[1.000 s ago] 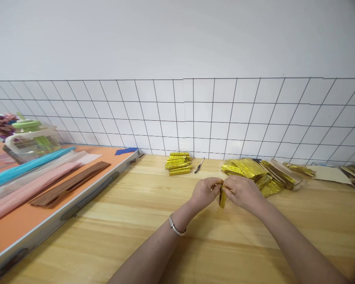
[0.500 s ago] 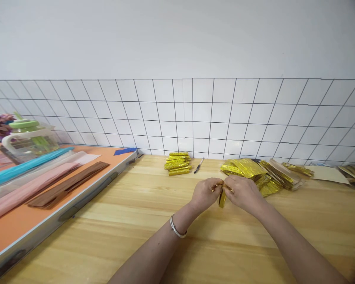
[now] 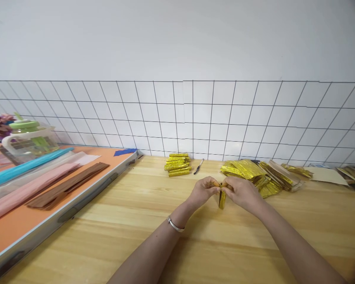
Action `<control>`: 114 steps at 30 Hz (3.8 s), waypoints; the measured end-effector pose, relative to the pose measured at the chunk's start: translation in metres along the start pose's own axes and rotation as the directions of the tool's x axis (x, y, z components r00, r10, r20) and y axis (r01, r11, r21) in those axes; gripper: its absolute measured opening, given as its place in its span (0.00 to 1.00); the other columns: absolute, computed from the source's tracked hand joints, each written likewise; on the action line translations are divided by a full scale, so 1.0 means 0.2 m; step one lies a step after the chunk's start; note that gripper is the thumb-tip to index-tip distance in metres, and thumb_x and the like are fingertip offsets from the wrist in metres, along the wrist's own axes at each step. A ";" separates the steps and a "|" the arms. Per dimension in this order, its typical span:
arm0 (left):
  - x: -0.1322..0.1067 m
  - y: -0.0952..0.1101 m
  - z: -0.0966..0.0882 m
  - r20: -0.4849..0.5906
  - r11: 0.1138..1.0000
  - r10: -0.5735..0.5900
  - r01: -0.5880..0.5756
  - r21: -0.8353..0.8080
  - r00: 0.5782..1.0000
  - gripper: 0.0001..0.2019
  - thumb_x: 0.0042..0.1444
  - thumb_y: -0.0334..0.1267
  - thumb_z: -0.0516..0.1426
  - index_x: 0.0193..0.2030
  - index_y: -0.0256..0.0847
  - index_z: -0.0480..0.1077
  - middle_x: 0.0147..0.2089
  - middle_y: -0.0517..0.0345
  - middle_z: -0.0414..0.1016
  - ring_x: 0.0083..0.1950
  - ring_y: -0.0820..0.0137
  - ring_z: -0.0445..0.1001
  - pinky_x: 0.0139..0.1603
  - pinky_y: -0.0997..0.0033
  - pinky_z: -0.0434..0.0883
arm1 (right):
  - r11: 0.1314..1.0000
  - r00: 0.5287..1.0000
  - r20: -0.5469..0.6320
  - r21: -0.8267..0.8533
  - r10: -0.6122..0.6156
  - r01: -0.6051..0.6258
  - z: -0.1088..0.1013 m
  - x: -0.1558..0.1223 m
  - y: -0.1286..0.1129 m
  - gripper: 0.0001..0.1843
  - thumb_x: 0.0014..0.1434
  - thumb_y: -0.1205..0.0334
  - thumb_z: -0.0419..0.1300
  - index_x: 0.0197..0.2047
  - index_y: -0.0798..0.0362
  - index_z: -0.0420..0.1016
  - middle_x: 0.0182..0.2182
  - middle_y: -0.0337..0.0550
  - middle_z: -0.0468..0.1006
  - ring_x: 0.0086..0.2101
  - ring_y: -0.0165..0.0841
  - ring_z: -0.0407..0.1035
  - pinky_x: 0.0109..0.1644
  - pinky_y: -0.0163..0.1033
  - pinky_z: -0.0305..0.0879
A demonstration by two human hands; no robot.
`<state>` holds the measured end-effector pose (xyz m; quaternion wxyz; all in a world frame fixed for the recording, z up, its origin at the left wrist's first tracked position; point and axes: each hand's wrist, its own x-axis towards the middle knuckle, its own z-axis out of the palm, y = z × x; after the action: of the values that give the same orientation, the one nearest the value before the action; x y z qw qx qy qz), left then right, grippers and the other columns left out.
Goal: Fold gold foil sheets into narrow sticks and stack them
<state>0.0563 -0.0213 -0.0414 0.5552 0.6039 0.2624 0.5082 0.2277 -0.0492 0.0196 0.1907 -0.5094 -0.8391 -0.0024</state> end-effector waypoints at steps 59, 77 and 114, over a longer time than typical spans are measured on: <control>-0.07 -0.08 0.13 -0.112 0.834 0.280 -0.183 0.521 0.954 0.15 0.46 0.34 0.61 0.40 0.41 0.62 0.40 0.59 0.67 0.40 0.71 0.67 0.42 0.69 0.67 | 0.776 0.995 0.103 0.626 0.017 -0.078 0.04 0.02 0.13 0.09 0.52 0.58 0.58 0.33 0.53 0.76 0.28 0.38 0.75 0.29 0.30 0.66 0.32 0.34 0.61; -0.07 -0.10 0.11 -0.158 0.876 0.297 -0.203 0.437 0.942 0.09 0.51 0.35 0.59 0.38 0.40 0.63 0.37 0.59 0.67 0.36 0.74 0.68 0.42 0.70 0.68 | 0.886 0.999 -0.026 0.461 -0.047 0.054 0.04 0.02 0.08 0.11 0.51 0.60 0.61 0.40 0.49 0.73 0.37 0.41 0.71 0.29 0.29 0.66 0.34 0.36 0.63; -0.07 -0.12 0.05 -0.058 0.795 0.255 -0.176 0.580 0.965 0.06 0.52 0.35 0.57 0.38 0.39 0.69 0.38 0.56 0.73 0.39 0.71 0.70 0.45 0.69 0.69 | 0.891 0.994 0.068 0.443 0.081 -0.103 0.10 0.03 0.12 0.06 0.51 0.62 0.55 0.32 0.51 0.72 0.25 0.36 0.74 0.27 0.29 0.66 0.28 0.32 0.57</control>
<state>0.0664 -0.0308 -0.0668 0.2689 0.7327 0.3678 0.5055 0.2389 -0.0289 -0.0012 0.2819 -0.4912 -0.7967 0.2110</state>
